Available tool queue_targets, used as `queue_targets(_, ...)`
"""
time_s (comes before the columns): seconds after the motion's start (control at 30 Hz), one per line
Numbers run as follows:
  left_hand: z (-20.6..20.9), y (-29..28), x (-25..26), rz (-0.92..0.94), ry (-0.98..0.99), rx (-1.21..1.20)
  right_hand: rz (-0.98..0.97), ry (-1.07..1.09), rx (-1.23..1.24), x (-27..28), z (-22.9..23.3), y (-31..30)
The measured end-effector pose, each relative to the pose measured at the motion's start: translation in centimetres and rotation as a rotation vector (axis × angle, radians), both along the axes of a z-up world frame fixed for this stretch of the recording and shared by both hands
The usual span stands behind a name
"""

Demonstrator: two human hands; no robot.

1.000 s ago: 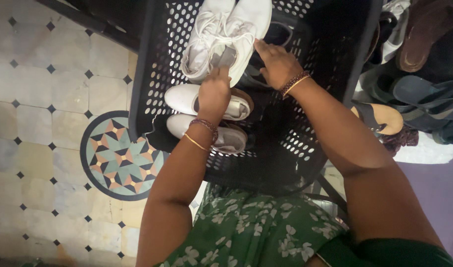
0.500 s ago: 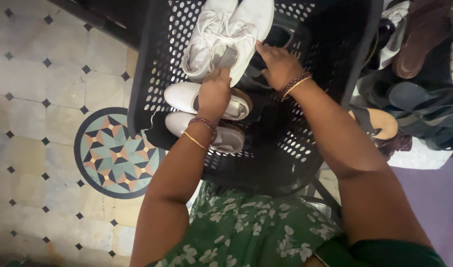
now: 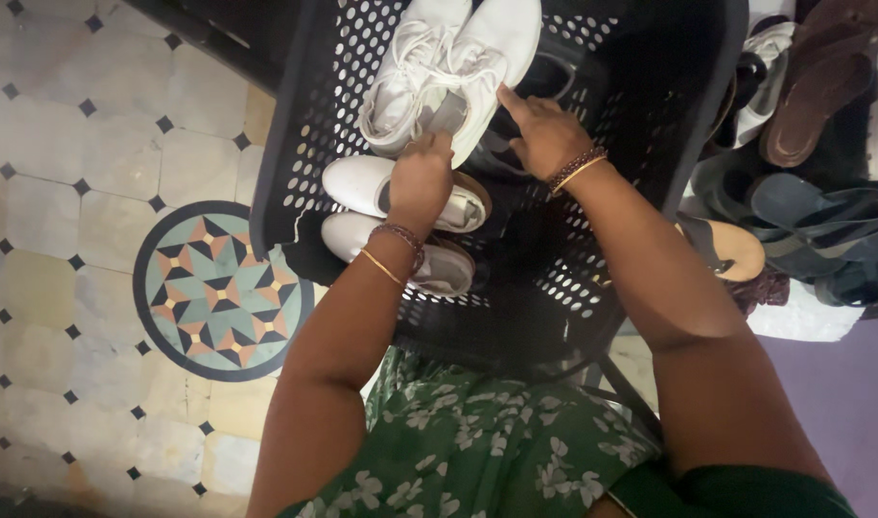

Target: The person sits on the floor and organizes multiple pairs of shoes into a black plastic basket. They pick up each pair, briefly inspect them, and place them inside the basket one by one.

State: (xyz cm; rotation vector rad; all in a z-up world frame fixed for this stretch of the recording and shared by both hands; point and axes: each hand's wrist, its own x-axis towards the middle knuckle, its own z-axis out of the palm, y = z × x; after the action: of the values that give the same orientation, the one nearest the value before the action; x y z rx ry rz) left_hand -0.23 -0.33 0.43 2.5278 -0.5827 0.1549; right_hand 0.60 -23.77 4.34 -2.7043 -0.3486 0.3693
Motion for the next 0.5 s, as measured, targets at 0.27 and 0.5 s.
queue_targets(0.27,-0.9,-0.2,0.3,0.014,0.019,0.073,0.008,-0.054,0.029,-0.1,-1.4,-0.5)
queue_targets(0.5,-1.5,-0.1,0.3,0.022,0.021,0.109,-0.016,-0.018,0.018,-0.4,-0.3,-0.2)
